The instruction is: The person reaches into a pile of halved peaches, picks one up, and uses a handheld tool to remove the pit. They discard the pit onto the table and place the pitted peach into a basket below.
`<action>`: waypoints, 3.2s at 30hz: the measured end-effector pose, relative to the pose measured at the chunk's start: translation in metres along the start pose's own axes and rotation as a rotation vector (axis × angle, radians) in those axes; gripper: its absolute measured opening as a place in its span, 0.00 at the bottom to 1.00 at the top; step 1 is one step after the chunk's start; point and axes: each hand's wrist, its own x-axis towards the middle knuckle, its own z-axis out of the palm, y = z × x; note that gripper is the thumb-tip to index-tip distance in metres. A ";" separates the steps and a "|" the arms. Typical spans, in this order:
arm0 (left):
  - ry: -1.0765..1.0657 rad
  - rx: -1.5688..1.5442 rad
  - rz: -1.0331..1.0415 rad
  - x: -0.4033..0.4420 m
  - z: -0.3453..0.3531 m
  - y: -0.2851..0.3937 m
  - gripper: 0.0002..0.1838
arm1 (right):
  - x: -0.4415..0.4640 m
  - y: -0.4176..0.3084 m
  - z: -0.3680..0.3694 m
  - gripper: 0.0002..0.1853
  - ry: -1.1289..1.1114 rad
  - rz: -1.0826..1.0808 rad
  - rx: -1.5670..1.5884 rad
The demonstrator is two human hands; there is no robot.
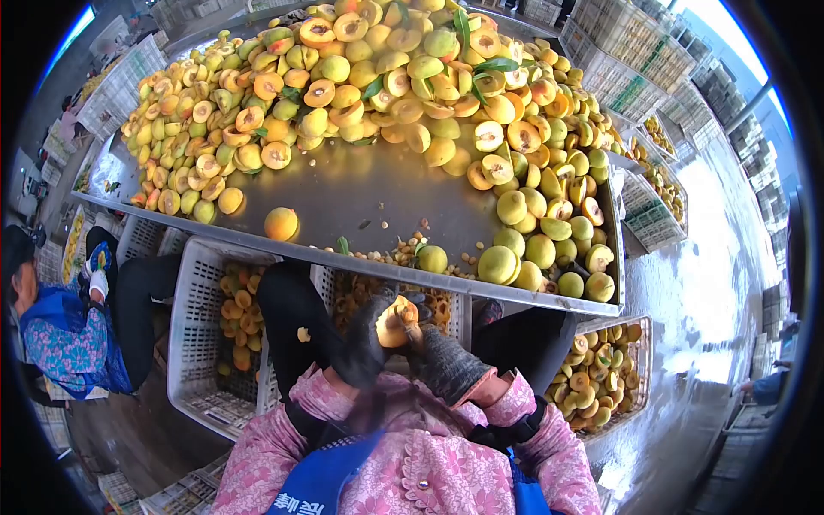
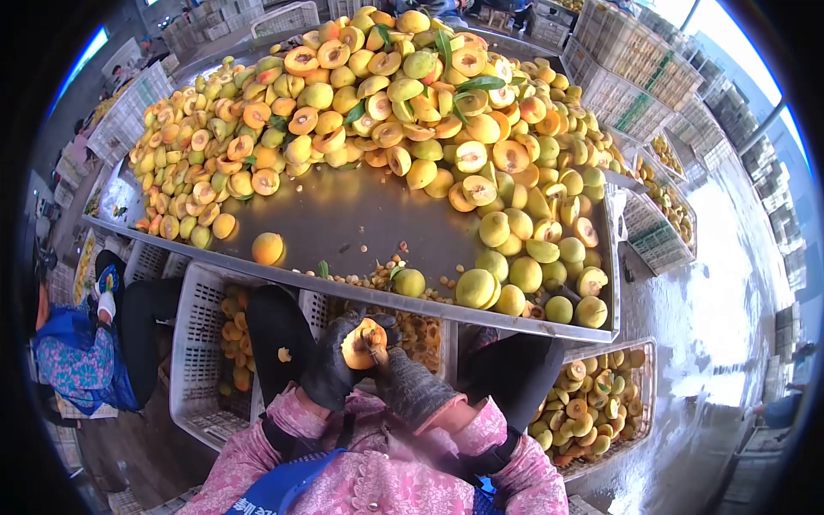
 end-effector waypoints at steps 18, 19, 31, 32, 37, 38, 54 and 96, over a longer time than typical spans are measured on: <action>0.170 0.038 -0.155 -0.019 0.011 0.035 0.14 | 0.000 -0.015 0.002 0.14 -0.116 0.199 0.003; 0.208 0.004 -0.176 -0.019 0.014 0.035 0.14 | 0.001 -0.012 0.005 0.14 -0.131 0.204 -0.003; 0.275 -0.076 -0.298 -0.015 0.015 0.014 0.11 | 0.004 0.020 0.024 0.11 -0.237 -0.104 -0.181; 0.265 -0.042 -0.268 -0.015 0.014 0.009 0.11 | 0.005 0.018 0.022 0.10 -0.258 -0.035 -0.178; 0.271 0.012 -0.279 -0.015 0.011 0.000 0.11 | 0.006 0.048 0.039 0.11 -0.287 -0.122 -0.226; 0.281 -0.011 -0.300 -0.015 0.012 0.002 0.12 | 0.007 0.058 0.045 0.13 -0.289 -0.174 -0.243; 0.251 -0.080 -0.341 -0.015 0.011 0.004 0.14 | 0.013 0.037 0.034 0.18 -0.231 -0.025 0.239; 0.303 1.416 -0.359 0.100 -0.165 0.129 0.38 | -0.015 0.105 0.040 0.25 -0.271 0.234 -0.260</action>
